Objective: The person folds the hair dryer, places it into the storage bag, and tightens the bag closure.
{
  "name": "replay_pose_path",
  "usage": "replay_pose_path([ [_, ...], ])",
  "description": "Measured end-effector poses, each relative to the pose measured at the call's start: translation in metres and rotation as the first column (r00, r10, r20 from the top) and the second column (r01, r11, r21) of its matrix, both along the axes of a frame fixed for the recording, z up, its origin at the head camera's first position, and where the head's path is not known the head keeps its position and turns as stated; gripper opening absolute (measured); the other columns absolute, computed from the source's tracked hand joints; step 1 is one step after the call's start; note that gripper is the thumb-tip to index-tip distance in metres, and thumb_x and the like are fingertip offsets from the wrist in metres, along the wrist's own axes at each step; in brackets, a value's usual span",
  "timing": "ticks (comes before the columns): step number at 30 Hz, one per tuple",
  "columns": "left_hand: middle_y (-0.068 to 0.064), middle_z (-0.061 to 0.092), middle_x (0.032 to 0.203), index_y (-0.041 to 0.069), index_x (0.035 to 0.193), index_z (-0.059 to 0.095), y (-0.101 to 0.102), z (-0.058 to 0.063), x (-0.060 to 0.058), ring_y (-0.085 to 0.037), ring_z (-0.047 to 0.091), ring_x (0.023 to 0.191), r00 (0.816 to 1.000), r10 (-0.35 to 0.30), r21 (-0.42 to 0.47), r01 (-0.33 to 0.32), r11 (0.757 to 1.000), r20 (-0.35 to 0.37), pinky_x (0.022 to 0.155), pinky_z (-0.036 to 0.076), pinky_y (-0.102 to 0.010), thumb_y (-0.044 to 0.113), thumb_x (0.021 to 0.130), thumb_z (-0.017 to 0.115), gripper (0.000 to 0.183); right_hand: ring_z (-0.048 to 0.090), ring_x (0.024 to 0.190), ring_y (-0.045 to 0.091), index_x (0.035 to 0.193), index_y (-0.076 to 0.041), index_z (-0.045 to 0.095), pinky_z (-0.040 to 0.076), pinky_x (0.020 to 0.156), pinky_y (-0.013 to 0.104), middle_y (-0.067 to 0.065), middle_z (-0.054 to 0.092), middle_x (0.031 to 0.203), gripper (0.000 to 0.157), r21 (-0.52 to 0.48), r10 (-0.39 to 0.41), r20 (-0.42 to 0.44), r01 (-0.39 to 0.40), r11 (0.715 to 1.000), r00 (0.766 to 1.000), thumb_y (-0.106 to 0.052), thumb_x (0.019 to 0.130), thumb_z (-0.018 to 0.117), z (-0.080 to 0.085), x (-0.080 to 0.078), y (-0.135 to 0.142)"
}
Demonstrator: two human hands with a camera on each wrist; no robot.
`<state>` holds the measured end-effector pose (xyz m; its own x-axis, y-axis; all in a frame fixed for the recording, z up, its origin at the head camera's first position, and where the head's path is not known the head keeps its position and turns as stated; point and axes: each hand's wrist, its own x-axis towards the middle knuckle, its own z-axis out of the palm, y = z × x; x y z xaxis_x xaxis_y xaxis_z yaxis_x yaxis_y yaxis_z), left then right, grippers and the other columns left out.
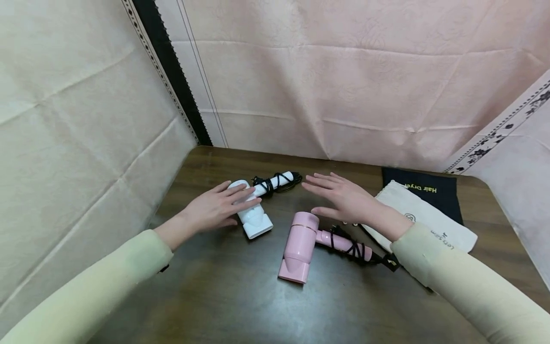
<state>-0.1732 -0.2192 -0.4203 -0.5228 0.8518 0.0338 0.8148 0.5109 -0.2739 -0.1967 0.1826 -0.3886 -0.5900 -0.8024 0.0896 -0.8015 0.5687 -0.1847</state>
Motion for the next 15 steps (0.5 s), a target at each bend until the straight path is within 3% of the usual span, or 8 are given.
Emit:
replay_pose_path([
  [6,-0.009,0.042,0.169,0.020,0.165,0.043,0.002,-0.008,-0.008,-0.029,0.042,0.154,0.996,-0.069,-0.057,0.066,0.996,-0.050,0.122,0.039,-0.055,0.050,0.090,0.084,0.091,0.038,0.156,0.038,0.161,-0.011,0.049,0.024,0.127,0.064,0.014,0.044,0.167,0.069,0.025,0.039,-0.072,-0.037,0.999,0.997,-0.044,0.104,0.069,-0.002,-0.001,0.001],
  [15,-0.009,0.040,0.170,0.018,0.167,0.039,0.011,-0.015,-0.011,-0.028,0.038,0.157,0.999,-0.046,-0.085,0.044,0.995,-0.019,0.126,0.035,-0.052,0.048,0.094,0.080,0.088,0.034,0.158,0.036,0.160,-0.013,0.051,0.021,0.127,0.066,0.013,0.042,0.169,0.066,0.081,0.063,-0.139,-0.052,0.995,0.988,-0.045,0.105,0.066,-0.004,0.004,0.007],
])
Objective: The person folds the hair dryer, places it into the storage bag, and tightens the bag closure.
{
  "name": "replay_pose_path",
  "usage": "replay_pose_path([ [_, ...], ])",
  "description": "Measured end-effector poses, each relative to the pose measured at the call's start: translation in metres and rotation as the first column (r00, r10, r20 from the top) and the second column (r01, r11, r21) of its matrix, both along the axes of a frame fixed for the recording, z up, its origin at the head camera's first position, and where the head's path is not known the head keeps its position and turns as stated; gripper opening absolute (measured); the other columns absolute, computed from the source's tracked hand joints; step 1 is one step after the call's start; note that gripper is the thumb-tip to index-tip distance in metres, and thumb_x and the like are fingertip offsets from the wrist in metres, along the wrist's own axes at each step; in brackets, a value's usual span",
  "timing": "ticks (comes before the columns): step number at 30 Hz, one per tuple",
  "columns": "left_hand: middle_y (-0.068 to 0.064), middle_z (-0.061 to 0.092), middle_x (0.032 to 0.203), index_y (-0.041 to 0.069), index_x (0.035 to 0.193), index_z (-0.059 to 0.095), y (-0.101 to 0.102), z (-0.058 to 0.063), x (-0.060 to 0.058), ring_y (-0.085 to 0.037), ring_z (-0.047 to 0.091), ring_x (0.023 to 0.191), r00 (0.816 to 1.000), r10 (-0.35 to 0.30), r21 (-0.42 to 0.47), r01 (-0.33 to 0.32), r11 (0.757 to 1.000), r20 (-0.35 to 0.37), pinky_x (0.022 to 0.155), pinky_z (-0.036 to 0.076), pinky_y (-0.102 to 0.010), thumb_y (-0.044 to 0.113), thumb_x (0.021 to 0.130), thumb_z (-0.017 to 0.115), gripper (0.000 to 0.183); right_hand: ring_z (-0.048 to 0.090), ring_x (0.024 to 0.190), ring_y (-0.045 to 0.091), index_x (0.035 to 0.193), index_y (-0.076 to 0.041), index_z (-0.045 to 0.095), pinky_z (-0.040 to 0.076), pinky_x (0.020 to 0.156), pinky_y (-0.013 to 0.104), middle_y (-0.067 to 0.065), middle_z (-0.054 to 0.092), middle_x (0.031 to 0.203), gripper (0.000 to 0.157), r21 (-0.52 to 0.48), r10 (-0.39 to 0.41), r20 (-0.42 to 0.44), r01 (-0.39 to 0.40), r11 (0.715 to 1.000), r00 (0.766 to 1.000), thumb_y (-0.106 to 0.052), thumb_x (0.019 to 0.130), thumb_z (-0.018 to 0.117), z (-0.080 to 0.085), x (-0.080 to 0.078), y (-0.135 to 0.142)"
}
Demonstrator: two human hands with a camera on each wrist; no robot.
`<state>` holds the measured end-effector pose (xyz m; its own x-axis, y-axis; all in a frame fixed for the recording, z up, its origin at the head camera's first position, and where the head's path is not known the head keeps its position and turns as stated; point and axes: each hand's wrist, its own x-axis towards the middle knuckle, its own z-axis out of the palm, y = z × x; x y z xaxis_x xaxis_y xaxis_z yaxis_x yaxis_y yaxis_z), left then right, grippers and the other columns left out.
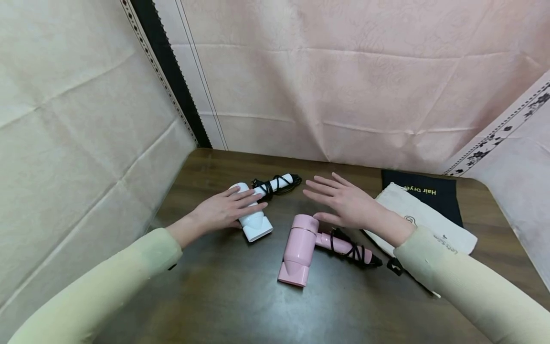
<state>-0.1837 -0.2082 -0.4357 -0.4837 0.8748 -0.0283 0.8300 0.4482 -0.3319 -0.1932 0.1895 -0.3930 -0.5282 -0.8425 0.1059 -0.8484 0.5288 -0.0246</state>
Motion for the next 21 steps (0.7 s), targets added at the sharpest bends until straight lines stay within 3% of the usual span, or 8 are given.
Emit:
replay_pose_path([
  [8,-0.012,0.040,0.170,0.013,0.166,0.040,0.006,-0.008,0.002,-0.028,0.037,0.157,0.999,-0.010,0.057,0.008,0.998,0.041,0.127,0.033,-0.050,0.045,0.094,0.080,0.088,0.038,0.156,0.034,0.159,-0.013,0.052,0.024,0.127,0.063,0.011,0.045,0.167,0.063,-0.011,-0.021,0.021,0.022,1.000,1.000,-0.044,0.106,0.065,-0.007,0.006,0.003],
  [21,-0.009,0.051,0.162,0.010,0.159,0.049,0.013,-0.018,0.000,-0.026,0.045,0.153,0.998,-0.060,0.071,0.061,0.996,-0.027,0.126,0.035,-0.046,0.042,0.095,0.081,0.079,0.041,0.155,0.034,0.159,-0.013,0.053,0.027,0.126,0.064,0.012,0.048,0.165,0.063,-0.040,-0.034,0.033,0.035,0.999,0.999,-0.042,0.105,0.067,-0.016,0.006,0.004],
])
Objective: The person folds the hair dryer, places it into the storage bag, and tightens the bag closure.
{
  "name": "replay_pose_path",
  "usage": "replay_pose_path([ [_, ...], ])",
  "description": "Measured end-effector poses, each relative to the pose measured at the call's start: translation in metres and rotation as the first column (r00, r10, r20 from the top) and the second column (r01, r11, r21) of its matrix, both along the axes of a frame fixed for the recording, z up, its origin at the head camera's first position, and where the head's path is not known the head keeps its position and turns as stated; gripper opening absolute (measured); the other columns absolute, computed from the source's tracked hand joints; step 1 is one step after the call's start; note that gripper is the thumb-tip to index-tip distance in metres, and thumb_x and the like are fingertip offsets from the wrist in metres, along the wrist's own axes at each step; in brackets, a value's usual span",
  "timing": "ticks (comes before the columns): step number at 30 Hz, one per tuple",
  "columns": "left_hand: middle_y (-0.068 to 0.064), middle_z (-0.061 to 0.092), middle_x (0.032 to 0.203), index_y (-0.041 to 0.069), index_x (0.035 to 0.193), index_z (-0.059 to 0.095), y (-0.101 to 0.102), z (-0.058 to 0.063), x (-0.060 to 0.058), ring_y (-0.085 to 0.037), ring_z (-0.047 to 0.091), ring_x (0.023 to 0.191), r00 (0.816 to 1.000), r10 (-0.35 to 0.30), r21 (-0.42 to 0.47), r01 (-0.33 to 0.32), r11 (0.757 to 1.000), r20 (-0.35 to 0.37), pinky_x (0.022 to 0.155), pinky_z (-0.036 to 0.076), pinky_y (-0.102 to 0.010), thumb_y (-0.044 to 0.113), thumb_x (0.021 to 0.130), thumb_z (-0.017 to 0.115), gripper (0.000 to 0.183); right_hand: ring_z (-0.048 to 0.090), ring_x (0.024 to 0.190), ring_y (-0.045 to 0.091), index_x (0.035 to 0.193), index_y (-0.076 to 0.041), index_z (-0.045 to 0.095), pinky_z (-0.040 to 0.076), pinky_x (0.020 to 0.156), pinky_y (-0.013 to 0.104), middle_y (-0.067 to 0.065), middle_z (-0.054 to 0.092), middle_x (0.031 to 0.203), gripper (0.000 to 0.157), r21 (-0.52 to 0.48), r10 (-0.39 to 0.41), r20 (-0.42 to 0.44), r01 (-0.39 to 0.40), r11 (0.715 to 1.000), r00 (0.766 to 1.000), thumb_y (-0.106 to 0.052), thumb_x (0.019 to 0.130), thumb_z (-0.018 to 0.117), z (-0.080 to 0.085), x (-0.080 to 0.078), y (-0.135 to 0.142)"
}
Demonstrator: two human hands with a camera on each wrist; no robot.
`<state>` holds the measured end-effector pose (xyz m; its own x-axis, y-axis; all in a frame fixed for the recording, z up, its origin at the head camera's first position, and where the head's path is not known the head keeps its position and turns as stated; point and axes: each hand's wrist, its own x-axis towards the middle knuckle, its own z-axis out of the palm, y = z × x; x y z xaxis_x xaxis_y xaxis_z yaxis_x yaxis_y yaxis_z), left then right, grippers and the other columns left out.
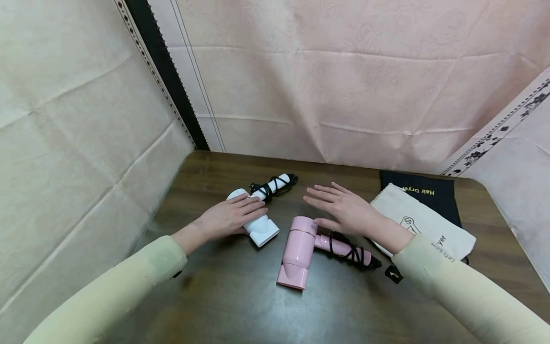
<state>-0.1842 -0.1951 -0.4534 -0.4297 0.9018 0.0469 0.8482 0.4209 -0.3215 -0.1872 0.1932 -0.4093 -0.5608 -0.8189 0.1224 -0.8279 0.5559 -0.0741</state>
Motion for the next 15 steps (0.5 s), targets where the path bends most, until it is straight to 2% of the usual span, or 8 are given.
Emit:
replay_pose_path([
  [9,-0.009,0.059,0.155,0.009,0.155,0.054,0.0005,-0.0024,0.0008,-0.027,0.052,0.147,0.998,-0.031,0.021,0.032,0.999,-0.051,0.124,0.038,-0.045,0.040,0.094,0.082,0.073,0.040,0.155,0.034,0.159,-0.013,0.052,0.024,0.128,0.062,0.012,0.048,0.165,0.062,-0.022,-0.017,0.024,0.017,1.000,1.000,-0.042,0.106,0.066,-0.0010,-0.0034,-0.0006],
  [15,-0.011,0.061,0.151,0.007,0.153,0.056,0.0009,-0.0012,0.0052,-0.028,0.056,0.143,0.998,-0.036,0.083,0.041,0.996,-0.056,0.122,0.041,-0.045,0.038,0.096,0.081,0.069,0.041,0.155,0.035,0.161,-0.012,0.050,0.026,0.127,0.063,0.014,0.047,0.165,0.063,-0.041,-0.031,0.052,0.033,0.999,0.998,-0.040,0.106,0.065,0.0020,-0.0062,-0.0022],
])
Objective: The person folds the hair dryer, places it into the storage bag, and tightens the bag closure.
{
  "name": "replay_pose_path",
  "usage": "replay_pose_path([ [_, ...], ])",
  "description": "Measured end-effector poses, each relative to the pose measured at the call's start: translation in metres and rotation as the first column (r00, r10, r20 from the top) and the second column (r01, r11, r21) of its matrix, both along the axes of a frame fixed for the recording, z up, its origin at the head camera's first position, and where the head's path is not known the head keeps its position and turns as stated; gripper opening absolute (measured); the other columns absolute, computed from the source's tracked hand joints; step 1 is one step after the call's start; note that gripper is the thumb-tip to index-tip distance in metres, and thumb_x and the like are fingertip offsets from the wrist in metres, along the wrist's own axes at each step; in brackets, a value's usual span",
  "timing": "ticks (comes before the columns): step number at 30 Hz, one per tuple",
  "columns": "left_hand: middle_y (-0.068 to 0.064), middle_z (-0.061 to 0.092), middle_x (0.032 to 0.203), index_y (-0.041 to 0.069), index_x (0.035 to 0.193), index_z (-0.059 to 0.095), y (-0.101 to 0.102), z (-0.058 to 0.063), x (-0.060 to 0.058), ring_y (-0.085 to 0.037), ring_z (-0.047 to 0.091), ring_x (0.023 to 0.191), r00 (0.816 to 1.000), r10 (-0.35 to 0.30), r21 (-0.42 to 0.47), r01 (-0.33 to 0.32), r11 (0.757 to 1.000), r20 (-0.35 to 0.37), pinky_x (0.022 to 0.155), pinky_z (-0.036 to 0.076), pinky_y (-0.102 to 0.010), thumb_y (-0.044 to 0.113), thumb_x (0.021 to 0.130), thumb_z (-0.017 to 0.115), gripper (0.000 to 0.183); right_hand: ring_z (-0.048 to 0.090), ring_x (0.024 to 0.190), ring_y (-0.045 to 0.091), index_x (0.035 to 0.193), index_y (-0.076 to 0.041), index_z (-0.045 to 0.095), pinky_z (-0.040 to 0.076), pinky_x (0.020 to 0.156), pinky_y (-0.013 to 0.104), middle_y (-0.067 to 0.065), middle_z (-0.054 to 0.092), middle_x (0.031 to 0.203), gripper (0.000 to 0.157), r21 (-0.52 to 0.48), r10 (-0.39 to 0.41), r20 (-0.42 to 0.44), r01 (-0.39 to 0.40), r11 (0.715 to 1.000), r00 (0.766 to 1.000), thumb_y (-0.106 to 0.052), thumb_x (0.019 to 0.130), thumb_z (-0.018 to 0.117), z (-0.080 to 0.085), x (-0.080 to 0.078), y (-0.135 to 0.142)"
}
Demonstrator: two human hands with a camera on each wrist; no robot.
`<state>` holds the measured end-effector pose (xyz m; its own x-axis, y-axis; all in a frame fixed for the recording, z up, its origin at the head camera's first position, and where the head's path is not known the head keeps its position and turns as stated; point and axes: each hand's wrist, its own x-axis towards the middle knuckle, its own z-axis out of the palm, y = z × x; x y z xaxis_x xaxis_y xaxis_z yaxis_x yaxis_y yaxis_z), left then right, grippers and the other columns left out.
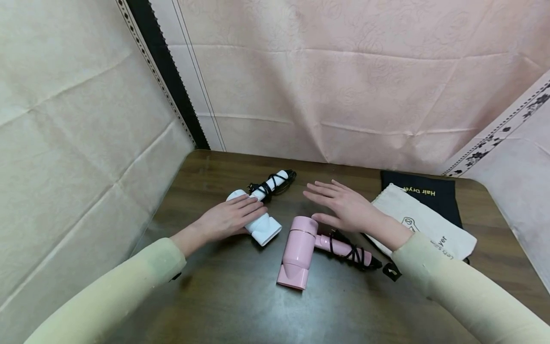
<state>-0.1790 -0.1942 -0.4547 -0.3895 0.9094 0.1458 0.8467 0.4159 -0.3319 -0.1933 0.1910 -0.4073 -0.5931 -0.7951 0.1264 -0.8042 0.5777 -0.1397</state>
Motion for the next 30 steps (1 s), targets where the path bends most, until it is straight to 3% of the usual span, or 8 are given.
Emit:
replay_pose_path([
  [6,-0.011,0.061,0.151,0.007,0.154,0.055,0.004,0.008,0.005,-0.029,0.055,0.143,1.000,-0.007,0.028,0.007,1.000,-0.012,0.123,0.040,-0.045,0.038,0.096,0.081,0.071,0.040,0.155,0.036,0.160,-0.011,0.050,0.027,0.127,0.063,0.015,0.045,0.166,0.063,-0.051,-0.015,0.026,0.016,0.999,1.000,-0.038,0.106,0.067,0.008,-0.004,-0.003],
  [12,-0.011,0.060,0.152,0.007,0.154,0.055,0.010,0.020,0.009,-0.029,0.056,0.143,0.995,-0.055,0.024,0.057,0.998,-0.083,0.124,0.039,-0.044,0.037,0.095,0.082,0.071,0.031,0.160,0.031,0.164,-0.014,0.044,0.022,0.130,0.058,0.010,0.039,0.171,0.067,-0.025,-0.019,0.035,0.020,1.000,0.999,-0.043,0.107,0.064,0.017,-0.014,-0.008],
  [17,-0.011,0.061,0.150,0.007,0.152,0.054,0.016,0.030,0.014,-0.029,0.057,0.141,0.978,-0.129,0.010,0.133,0.991,-0.163,0.123,0.041,-0.044,0.034,0.093,0.085,0.072,0.030,0.161,0.032,0.165,-0.014,0.042,0.023,0.129,0.059,0.011,0.038,0.171,0.072,-0.014,0.030,-0.004,-0.030,0.999,1.000,-0.043,0.105,0.067,0.023,-0.023,-0.013],
  [24,-0.012,0.057,0.153,0.007,0.155,0.048,0.022,0.045,0.020,-0.028,0.055,0.144,0.954,-0.195,-0.071,0.184,0.980,-0.227,0.126,0.036,-0.044,0.018,0.097,0.080,0.067,0.028,0.161,0.030,0.166,-0.015,0.040,0.024,0.129,0.058,0.010,0.037,0.172,0.075,0.032,0.123,-0.072,-0.121,0.992,0.990,-0.042,0.103,0.070,0.031,-0.031,-0.022],
  [30,-0.012,0.057,0.153,0.007,0.156,0.048,0.024,0.056,0.023,-0.028,0.054,0.144,0.931,-0.237,-0.096,0.219,0.971,-0.279,0.127,0.034,-0.044,0.020,0.099,0.077,0.065,0.032,0.159,0.033,0.165,-0.013,0.042,0.024,0.129,0.058,0.010,0.038,0.171,0.075,0.057,0.190,-0.093,-0.185,0.981,0.977,-0.042,0.103,0.071,0.039,-0.037,-0.033],
])
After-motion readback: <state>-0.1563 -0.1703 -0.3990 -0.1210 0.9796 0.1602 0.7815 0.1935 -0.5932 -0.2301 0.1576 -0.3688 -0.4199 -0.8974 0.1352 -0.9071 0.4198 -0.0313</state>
